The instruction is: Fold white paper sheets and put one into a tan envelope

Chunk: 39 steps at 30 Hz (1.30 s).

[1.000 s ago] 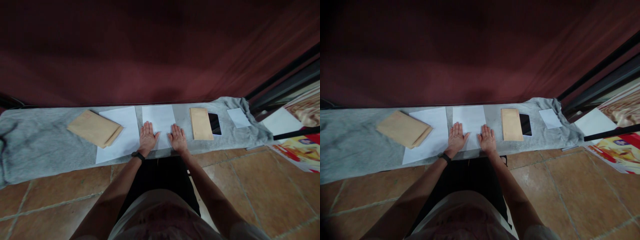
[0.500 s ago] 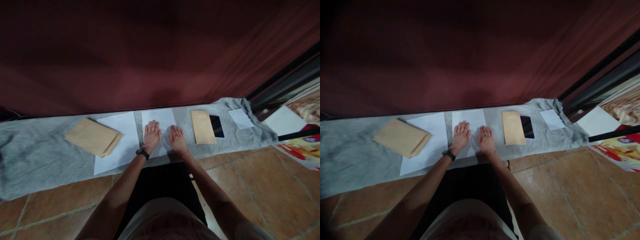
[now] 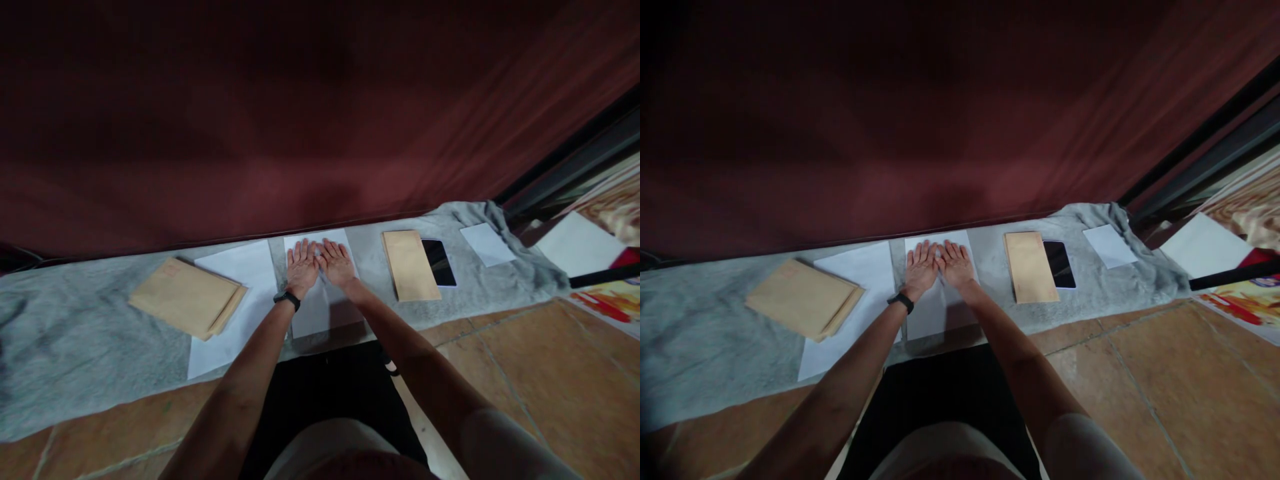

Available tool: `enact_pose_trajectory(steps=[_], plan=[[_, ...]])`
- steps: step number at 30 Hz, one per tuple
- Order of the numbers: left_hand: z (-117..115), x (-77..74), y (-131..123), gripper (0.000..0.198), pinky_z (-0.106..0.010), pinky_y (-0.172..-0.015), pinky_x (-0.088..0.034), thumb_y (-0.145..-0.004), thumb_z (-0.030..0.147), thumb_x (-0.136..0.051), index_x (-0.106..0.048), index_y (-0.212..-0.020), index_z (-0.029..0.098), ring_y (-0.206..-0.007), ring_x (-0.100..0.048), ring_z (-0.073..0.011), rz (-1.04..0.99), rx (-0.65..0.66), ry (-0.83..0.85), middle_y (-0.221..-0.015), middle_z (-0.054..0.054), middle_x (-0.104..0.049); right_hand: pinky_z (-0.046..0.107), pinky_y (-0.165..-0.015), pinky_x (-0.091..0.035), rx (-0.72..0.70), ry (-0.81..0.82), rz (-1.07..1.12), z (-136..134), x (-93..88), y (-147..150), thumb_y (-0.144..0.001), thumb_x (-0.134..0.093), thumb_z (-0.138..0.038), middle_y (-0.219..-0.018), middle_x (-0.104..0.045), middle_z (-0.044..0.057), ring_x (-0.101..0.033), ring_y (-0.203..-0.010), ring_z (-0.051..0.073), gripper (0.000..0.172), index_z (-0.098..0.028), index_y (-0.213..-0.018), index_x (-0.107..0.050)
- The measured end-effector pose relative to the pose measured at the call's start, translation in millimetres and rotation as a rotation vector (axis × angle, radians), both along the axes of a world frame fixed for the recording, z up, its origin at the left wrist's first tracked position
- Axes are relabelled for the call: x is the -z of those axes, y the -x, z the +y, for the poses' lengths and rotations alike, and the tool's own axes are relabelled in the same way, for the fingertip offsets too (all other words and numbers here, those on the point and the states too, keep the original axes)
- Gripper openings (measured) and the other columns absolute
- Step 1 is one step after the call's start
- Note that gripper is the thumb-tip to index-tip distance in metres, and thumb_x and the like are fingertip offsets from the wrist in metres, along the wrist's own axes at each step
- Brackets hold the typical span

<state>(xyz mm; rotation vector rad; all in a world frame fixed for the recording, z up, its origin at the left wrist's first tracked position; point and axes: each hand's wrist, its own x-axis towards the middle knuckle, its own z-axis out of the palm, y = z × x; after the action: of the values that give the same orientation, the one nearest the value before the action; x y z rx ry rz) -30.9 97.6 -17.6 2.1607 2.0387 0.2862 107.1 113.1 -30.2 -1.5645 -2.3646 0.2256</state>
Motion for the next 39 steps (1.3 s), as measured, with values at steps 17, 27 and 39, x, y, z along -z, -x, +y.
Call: enact_pose_trajectory(steps=[17,27,39], plan=[[18,12.7,13,0.067,-0.047,-0.13,-0.017,-0.104,0.041,-0.031,-0.032,-0.161,0.004,-0.159,-0.023,-0.0271,-0.015,-0.138,-0.073,-0.169,-0.019,-0.029,0.051,-0.127,-0.022,0.147,0.004,-0.002,27,7.6,-12,-0.11,-0.026,-0.044,-0.167,-0.035,0.014,-0.035,-0.154,0.029,0.061,-0.012,-0.16,-0.038],[19,12.5,23,0.069,-0.049,-0.13,-0.017,-0.104,0.04,-0.03,-0.029,-0.161,0.001,-0.16,-0.02,-0.0291,-0.031,-0.259,-0.073,-0.169,-0.02,-0.028,0.05,-0.127,-0.02,0.218,-0.021,0.004,35,13.6,-34,-0.109,-0.03,-0.042,-0.166,-0.037,0.016,-0.035,-0.154,0.031,0.061,-0.008,-0.159,-0.039],[20,13.6,26,0.065,-0.048,-0.13,-0.02,-0.101,0.031,-0.03,-0.033,-0.159,0.001,-0.158,-0.025,-0.0294,-0.072,-0.313,-0.1,-0.168,-0.02,-0.031,0.049,-0.126,-0.023,0.27,-0.016,0.028,36,13.0,-54,-0.107,-0.032,-0.033,-0.165,-0.039,0.017,-0.036,-0.153,0.029,0.058,-0.007,-0.158,-0.041]])
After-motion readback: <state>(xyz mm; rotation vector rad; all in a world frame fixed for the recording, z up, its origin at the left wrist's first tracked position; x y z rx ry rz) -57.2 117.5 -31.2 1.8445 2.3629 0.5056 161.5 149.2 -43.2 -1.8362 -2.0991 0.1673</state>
